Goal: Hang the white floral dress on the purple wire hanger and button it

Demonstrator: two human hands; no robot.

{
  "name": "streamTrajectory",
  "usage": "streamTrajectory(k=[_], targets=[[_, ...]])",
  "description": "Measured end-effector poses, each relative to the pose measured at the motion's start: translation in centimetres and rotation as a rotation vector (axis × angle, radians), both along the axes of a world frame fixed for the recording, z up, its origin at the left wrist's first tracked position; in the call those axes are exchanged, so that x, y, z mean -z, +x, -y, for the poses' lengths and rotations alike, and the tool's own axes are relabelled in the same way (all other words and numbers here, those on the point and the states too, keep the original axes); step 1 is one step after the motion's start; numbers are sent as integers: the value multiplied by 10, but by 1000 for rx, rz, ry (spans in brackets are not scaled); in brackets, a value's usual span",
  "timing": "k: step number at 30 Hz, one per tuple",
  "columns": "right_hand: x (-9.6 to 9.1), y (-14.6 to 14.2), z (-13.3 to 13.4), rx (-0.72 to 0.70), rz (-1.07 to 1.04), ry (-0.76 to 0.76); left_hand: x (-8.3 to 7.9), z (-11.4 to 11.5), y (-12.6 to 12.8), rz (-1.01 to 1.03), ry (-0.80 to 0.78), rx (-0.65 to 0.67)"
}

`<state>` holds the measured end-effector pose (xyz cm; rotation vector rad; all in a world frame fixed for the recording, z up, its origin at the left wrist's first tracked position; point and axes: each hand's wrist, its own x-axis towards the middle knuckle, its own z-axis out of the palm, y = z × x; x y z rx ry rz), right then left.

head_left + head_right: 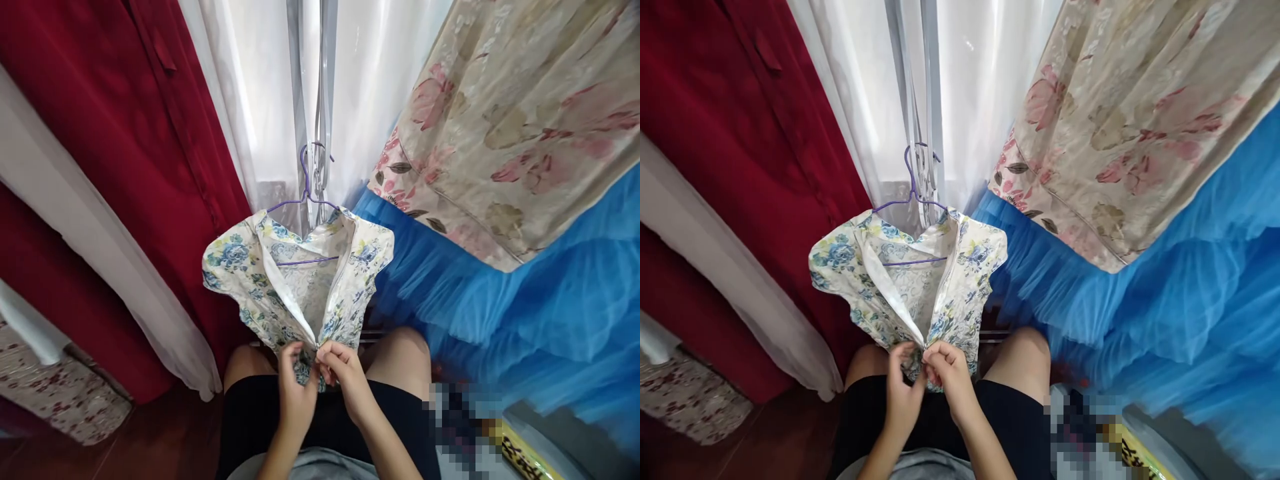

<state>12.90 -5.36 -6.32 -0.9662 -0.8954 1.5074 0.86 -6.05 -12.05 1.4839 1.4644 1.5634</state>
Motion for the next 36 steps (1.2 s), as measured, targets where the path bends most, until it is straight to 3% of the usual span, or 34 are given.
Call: streamTrajectory(k=[2, 7, 12, 16, 20, 22, 25, 28, 32, 34, 36], targets=[[-3, -4, 5, -4, 0, 16, -1, -1, 10, 14, -48, 105], [-24, -6, 9, 34, 41, 34, -14, -15, 5, -70, 7, 160], [-68, 5, -43, 107, 17, 96, -16, -14, -4, -231, 75, 248], [-127, 9, -98, 115, 5, 217, -9, -7, -1, -320, 78, 244], [-177, 8, -127, 142, -77, 298, 0, -9, -2, -362, 51, 259], [-189, 7, -131, 161, -99, 299, 4, -18, -10, -344, 47, 254], [-188, 3, -129, 144, -79, 324, 0, -40, -26, -301, 49, 280], [-177, 0, -123, 137, 0, 360, -33, -66, -39, -248, 110, 288], [-170, 2, -115, 148, 111, 419, -123, -101, -38, -167, 361, 204], [-172, 6, -112, 137, 149, 476, -169, -117, -33, -163, 497, 245], [-174, 11, -110, 131, 184, 530, -205, -128, -27, -268, 571, 283]])
